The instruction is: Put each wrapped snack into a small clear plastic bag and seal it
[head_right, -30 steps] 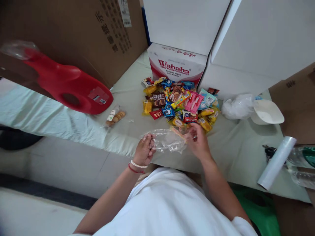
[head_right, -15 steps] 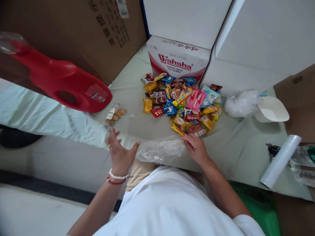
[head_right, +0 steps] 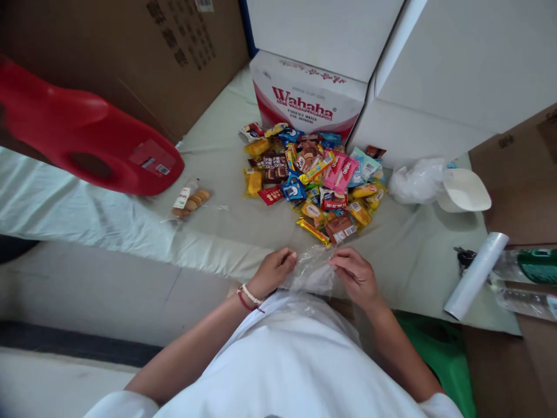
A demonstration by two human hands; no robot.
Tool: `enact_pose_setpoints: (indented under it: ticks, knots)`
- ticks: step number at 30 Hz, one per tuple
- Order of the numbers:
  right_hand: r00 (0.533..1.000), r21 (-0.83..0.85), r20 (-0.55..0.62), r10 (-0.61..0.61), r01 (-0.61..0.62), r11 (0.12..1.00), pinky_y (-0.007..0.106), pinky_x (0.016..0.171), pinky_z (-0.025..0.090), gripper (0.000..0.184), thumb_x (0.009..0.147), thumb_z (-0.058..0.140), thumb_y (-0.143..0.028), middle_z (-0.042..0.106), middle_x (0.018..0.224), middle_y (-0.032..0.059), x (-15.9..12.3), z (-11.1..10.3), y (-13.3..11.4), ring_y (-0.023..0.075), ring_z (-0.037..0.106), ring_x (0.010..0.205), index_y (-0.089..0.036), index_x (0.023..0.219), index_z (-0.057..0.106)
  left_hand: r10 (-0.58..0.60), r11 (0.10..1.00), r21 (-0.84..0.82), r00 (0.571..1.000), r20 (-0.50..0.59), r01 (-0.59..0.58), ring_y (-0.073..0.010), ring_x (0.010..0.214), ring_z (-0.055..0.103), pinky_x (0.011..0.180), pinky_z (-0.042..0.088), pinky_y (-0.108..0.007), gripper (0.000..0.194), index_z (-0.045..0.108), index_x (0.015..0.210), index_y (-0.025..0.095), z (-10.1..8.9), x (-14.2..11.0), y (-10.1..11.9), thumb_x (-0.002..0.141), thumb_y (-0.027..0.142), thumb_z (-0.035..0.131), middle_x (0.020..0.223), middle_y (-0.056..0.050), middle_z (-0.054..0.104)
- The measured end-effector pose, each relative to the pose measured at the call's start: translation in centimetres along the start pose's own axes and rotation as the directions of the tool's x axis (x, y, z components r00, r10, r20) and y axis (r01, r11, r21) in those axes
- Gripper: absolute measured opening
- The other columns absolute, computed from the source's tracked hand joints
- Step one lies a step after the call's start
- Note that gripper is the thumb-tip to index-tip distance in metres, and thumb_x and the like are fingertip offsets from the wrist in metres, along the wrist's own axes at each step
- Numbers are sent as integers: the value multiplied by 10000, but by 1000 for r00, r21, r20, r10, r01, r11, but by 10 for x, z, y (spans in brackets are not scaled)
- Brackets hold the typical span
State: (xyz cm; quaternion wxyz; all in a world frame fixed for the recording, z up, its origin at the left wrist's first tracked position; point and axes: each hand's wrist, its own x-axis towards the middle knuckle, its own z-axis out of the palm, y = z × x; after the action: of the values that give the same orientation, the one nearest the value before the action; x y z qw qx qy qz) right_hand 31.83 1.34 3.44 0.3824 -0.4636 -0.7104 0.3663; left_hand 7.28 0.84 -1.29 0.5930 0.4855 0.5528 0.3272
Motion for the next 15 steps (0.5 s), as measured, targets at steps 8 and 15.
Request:
enact_pose_setpoints:
  ticks: [8,15]
  knots:
    - [997,203,-50,61,-49,978,370,823,536,126,944,680,-310,682,1021,64,-10,4,1,221,653,955,-325,955,805,-130,966,-220,991,30,133,-132,508,448,517,307,-270,380,635,695,196,32,9,8,745,546,774,534,33,537]
    - [937,175,-69,343,-327,929,341,806,540,229,909,726,-384,699,1010,50,-19,-12,35,191,648,889,-284,1115,736,-71,956,-281,868,-491,-81,-125,585,460,576,381,-241,393,532,756,232,-22,7,-7,929,576,609,616,41,510]
